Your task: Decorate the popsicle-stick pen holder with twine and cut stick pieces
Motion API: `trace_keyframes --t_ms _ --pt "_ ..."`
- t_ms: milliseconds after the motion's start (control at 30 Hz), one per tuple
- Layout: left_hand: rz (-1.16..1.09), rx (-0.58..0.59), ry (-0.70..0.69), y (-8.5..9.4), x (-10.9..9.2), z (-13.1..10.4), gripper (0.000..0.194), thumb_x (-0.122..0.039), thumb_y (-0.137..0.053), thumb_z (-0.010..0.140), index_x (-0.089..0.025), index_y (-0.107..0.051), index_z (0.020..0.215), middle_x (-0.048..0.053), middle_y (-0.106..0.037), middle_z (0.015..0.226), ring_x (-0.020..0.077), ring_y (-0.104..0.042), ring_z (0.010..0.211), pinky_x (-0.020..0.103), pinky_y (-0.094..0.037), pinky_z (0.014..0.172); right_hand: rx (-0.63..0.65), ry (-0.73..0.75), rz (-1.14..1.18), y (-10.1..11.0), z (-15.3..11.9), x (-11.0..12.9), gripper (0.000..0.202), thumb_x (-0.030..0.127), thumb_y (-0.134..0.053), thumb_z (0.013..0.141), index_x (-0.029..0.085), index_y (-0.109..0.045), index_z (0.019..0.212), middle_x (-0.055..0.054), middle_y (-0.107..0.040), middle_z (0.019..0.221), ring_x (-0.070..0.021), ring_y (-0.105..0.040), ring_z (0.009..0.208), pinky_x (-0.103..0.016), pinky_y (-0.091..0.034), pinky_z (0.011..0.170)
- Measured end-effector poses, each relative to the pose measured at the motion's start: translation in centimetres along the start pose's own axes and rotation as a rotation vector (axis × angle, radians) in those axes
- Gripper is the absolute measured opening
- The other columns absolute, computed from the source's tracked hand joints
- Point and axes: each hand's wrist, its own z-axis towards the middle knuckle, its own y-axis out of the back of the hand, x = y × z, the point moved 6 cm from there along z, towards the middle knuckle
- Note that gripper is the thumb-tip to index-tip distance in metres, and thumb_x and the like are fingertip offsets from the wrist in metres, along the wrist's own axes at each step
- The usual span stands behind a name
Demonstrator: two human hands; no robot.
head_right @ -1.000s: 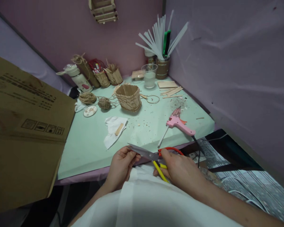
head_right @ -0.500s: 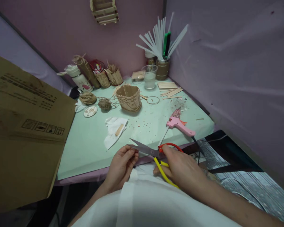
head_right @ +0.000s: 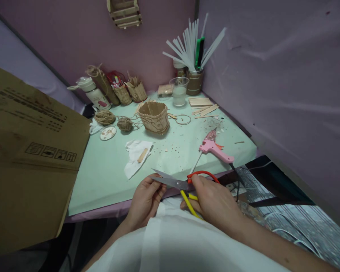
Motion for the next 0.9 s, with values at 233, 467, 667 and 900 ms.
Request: trace_keyframes --t_ms 233,467,667,900 --pt "0.039 0.008 -0.019 -0.21 -0.05 0.02 0.014 -0.024 -0.071 0.071 -0.015 -0.064 0.077 0.001 -0.061 0.073 0.0084 -0.058 0.068 0.02 -0.047 0.068 0.02 -0.008 -0.002 -0.2 0.09 0.04 0.034 0.049 -0.06 0.077 0.021 -0.043 0.086 -0.004 -0.063 0.072 -0.0235 -0.063 0.065 -0.025 -0.031 0.049" --pt "0.049 0.022 -0.058 -0.17 -0.08 -0.07 0.012 -0.024 -0.071 0.071 -0.016 -0.062 0.077 -0.001 -0.061 0.07 0.0076 -0.058 0.065 0.02 -0.047 0.068 0.012 -0.011 0.04 -0.41 -0.13 -0.19 0.035 0.049 -0.062 0.074 0.022 -0.044 0.087 -0.001 -0.062 0.068 -0.0223 -0.063 0.063 -0.024 -0.029 0.048" --pt "0.042 0.001 -0.041 -0.03 0.06 0.01 0.014 -0.024 -0.072 0.07 -0.016 -0.062 0.075 -0.001 -0.062 0.072 0.0078 -0.058 0.065 0.02 -0.047 0.068 0.031 -0.019 0.021 -0.2 -0.15 -0.07 0.037 0.05 -0.062 0.074 0.022 -0.043 0.087 -0.002 -0.063 0.072 -0.0224 -0.063 0.064 -0.024 -0.029 0.047" --pt "0.046 -0.011 -0.038 -0.1 0.04 -0.02 0.017 -0.026 -0.074 0.066 -0.016 -0.063 0.074 -0.001 -0.062 0.07 0.0079 -0.057 0.063 0.02 -0.047 0.066 0.043 -0.021 0.008 -0.28 -0.05 0.03 0.033 0.05 -0.058 0.077 0.022 -0.043 0.085 -0.003 -0.063 0.07 -0.0231 -0.064 0.062 -0.023 -0.026 0.045"
